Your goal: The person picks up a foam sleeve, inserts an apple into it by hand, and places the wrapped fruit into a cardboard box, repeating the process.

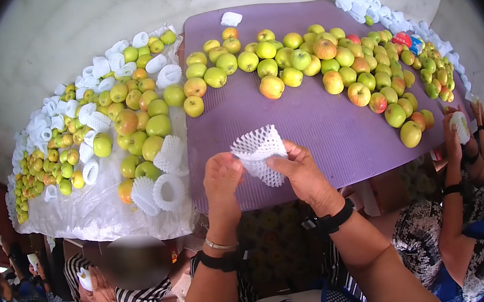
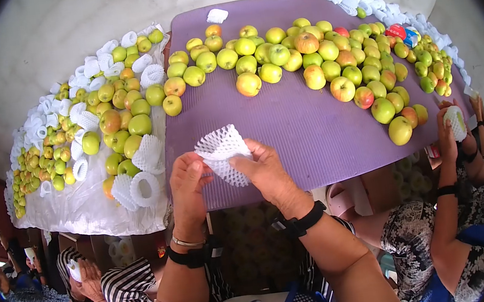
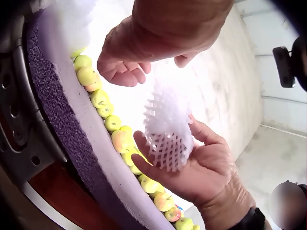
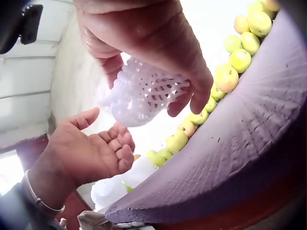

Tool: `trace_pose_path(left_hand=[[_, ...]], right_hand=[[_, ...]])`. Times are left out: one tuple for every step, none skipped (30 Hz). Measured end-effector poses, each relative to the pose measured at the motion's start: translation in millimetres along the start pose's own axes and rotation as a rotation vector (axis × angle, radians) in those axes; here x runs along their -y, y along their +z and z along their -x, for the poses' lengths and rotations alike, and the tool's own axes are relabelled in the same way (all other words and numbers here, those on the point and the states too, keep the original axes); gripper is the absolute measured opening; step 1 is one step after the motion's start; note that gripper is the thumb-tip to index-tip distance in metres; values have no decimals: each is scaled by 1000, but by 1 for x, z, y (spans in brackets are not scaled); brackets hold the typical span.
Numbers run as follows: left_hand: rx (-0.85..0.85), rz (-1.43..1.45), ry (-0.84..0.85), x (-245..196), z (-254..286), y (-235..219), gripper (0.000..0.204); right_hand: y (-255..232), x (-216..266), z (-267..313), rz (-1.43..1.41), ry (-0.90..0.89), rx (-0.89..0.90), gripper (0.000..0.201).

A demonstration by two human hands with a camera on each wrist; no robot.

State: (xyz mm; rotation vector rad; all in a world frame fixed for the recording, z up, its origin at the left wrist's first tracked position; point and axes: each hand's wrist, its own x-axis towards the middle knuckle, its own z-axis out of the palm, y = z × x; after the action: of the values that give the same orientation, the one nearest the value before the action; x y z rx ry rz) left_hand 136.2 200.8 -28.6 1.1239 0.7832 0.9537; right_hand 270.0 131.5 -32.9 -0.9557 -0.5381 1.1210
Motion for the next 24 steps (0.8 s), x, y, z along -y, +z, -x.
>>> trace_pose_path(left_hand=[[44, -13, -27, 5, -1, -2, 19], [87, -25, -55, 8, -1, -4, 19], [96, -10, -82, 8, -1, -4, 19], [106, 5, -109, 8, -1, -4, 20], [116, 20, -136, 8, -1, -3, 21], [124, 55, -106, 9, -2, -3, 20], [132, 89, -76, 11, -3, -3, 21], [141, 123, -47, 13, -4, -3, 22], [134, 114, -16, 12, -3, 0, 21], [129, 104, 15, 11, -2, 3, 21], [123, 95, 45, 11, -2, 5, 21], [137, 82, 14, 13, -2, 4, 21], [150, 69, -17, 16, -3, 0, 21], [162, 55, -48, 18, -3, -4, 21], [209, 96, -116, 22, -4, -9, 21], [257, 137, -185, 25, -4, -14, 21], [305, 179, -255, 25, -3, -15, 21], [340, 100, -269, 24, -2, -14, 20], [375, 21, -282, 22, -1, -11, 19], [409, -58, -295, 19, 1, -8, 18], [379, -51, -223, 20, 2, -6, 19], [347, -44, -152, 21, 4, -3, 20], [314, -36, -81, 19, 5, -1, 22], [292, 21, -79, 15, 4, 0, 25]], right_hand=[[1, -2, 0, -34, -5, -3, 25], [1, -5, 0, 10, -13, -18, 25], [0, -10, 0, 54, -21, -33, 26], [-1, -12, 0, 98, -30, -48, 26], [-1, -12, 0, 223, -64, -18, 26], [0, -10, 0, 347, -98, 12, 26], [1, -9, 0, 471, -132, 42, 26], [2, -8, 0, 430, -119, 74, 25], [4, -7, -1, 388, -106, 106, 23], [4, -6, -1, 346, -93, 136, 22], [2, -8, 0, 300, -87, 92, 20], [-1, -11, 0, 254, -82, 49, 19], [-3, -13, 0, 207, -76, 7, 18], [-2, -11, 0, 130, -95, -31, 16], [0, -9, 1, 52, -115, -69, 15], [0, -7, 0, -26, -135, -108, 15], [0, -8, -2, -127, -163, -142, 13], [0, -6, -2, -197, -143, -136, 13], [1, -2, -2, -267, -124, -130, 13], [1, 1, -2, -337, -104, -123, 13], [-3, -2, -5, -353, -62, -87, 15], [-6, -4, -5, -318, -53, -80, 15], [-8, -5, -4, -284, -43, -73, 16], [-9, -5, -4, -249, -33, -66, 17]])
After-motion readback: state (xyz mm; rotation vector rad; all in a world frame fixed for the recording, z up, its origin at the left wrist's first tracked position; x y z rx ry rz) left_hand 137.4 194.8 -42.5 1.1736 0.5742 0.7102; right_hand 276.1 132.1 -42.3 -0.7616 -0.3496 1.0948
